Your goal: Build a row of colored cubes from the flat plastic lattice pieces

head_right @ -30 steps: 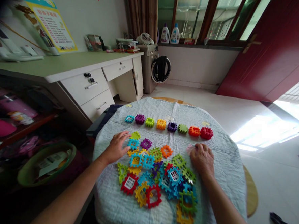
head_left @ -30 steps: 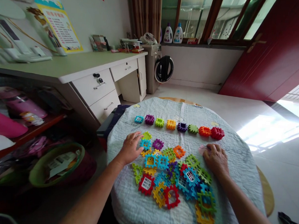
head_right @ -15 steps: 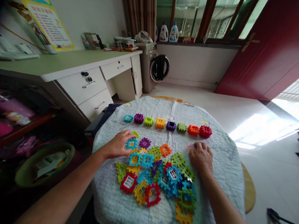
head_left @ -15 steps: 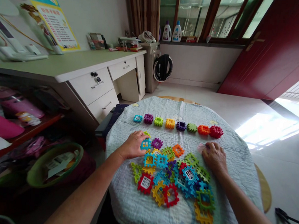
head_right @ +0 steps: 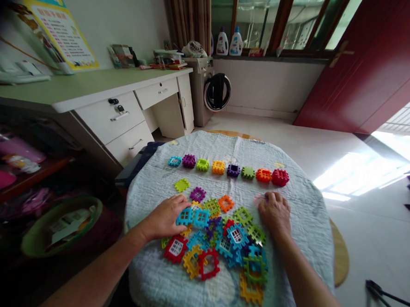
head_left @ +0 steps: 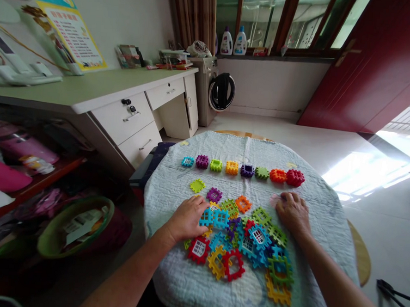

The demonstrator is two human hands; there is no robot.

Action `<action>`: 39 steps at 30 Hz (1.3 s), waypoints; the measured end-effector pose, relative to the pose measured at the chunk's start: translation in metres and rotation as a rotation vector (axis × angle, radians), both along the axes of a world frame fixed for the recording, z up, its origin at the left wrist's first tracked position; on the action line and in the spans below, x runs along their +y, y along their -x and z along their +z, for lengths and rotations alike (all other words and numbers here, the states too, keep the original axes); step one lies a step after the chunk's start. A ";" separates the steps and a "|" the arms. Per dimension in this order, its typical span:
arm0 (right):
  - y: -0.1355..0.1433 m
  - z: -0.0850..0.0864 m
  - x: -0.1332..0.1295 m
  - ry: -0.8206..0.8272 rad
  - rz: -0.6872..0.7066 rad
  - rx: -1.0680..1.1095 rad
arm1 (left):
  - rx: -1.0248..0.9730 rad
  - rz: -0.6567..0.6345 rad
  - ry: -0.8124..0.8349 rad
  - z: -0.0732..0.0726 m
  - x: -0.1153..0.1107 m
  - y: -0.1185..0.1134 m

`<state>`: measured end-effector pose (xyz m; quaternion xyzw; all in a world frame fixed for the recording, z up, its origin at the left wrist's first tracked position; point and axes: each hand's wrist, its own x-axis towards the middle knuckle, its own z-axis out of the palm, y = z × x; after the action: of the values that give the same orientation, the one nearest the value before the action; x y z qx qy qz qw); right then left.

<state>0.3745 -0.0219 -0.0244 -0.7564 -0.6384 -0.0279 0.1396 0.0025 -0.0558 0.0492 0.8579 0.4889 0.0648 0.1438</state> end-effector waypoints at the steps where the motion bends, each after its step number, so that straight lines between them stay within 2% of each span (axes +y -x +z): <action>1: 0.000 0.000 0.000 -0.006 0.004 0.000 | 0.016 0.009 0.007 0.001 -0.001 -0.001; 8: -0.001 -0.001 0.000 -0.039 0.016 0.000 | 0.092 0.056 0.062 0.010 -0.005 -0.004; 21: -0.001 -0.001 -0.001 -0.044 0.017 0.004 | 0.100 0.064 0.041 0.007 -0.001 -0.003; 33: -0.004 -0.005 -0.001 -0.052 0.030 -0.046 | 0.012 -0.004 -0.011 0.004 0.006 0.007; 36: -0.007 -0.008 0.000 -0.060 0.039 -0.065 | -0.050 -0.006 -0.059 0.010 0.015 0.019; 39: -0.008 -0.010 0.001 -0.060 0.046 -0.065 | -0.063 0.018 -0.160 0.022 0.042 0.042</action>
<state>0.3827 -0.0210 -0.0344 -0.7357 -0.6587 -0.0685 0.1421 -0.0392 -0.0134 0.0710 0.8599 0.4850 0.1316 0.0897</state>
